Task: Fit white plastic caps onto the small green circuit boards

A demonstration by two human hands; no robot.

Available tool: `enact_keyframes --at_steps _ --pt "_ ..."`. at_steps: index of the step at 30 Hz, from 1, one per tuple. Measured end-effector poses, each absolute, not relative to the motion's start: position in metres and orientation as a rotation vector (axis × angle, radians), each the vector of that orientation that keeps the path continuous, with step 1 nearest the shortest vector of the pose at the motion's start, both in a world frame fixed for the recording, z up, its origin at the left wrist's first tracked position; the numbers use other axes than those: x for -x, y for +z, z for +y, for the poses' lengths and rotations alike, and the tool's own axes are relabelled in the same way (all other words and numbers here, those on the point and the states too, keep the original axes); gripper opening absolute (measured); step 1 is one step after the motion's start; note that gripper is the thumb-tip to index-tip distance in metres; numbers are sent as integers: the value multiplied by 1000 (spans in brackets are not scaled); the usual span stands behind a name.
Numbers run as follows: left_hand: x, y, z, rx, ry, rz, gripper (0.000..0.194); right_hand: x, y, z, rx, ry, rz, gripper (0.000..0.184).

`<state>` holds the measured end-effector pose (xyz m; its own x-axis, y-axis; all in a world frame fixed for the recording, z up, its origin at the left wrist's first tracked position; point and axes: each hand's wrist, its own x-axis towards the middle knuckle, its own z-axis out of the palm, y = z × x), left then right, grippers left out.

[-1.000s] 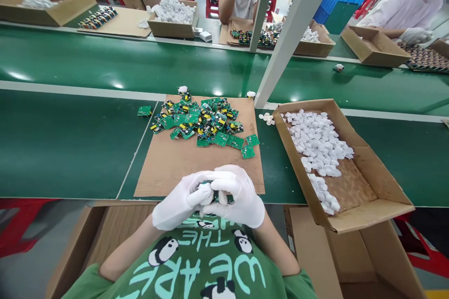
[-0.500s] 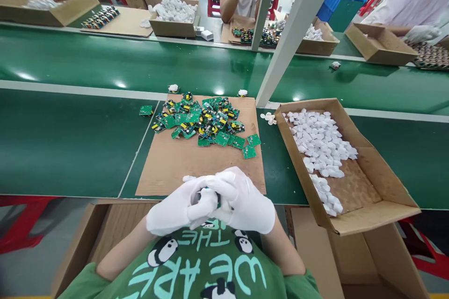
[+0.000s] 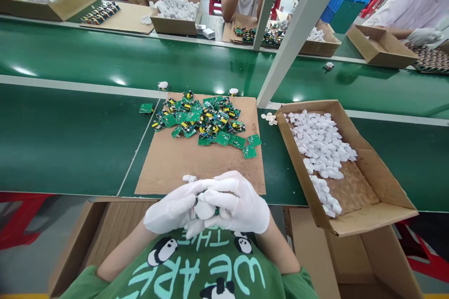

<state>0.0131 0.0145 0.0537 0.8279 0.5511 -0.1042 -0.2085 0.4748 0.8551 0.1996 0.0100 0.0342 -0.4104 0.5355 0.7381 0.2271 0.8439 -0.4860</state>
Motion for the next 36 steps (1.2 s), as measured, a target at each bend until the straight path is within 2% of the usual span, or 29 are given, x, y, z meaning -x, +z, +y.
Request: enact_keyframes --at_steps 2,7,13,18,20,24,29,33,36 --pt "-15 52 11 -889 525 402 51 -197 38 10 590 374 -1999 35" --pt "-18 46 4 -770 629 487 44 -193 45 11 612 304 -2017 21" --pt "-23 50 6 -975 638 690 43 -188 44 12 599 468 -1957 21" --pt "-24 52 8 -950 654 735 43 -193 38 7 768 476 -2125 7" --pt "-25 53 9 -924 628 676 39 -195 36 6 792 472 -2123 9" --pt "-26 58 12 -1026 638 624 14 -193 33 7 706 388 -2007 24" --pt "-27 63 15 -1180 685 827 17 -193 30 11 703 217 -2059 27" --pt "-23 59 16 -1163 626 698 17 -195 36 8 717 290 -2064 39" --pt "-20 54 14 -1064 603 616 28 -192 44 4 752 419 -1993 50"
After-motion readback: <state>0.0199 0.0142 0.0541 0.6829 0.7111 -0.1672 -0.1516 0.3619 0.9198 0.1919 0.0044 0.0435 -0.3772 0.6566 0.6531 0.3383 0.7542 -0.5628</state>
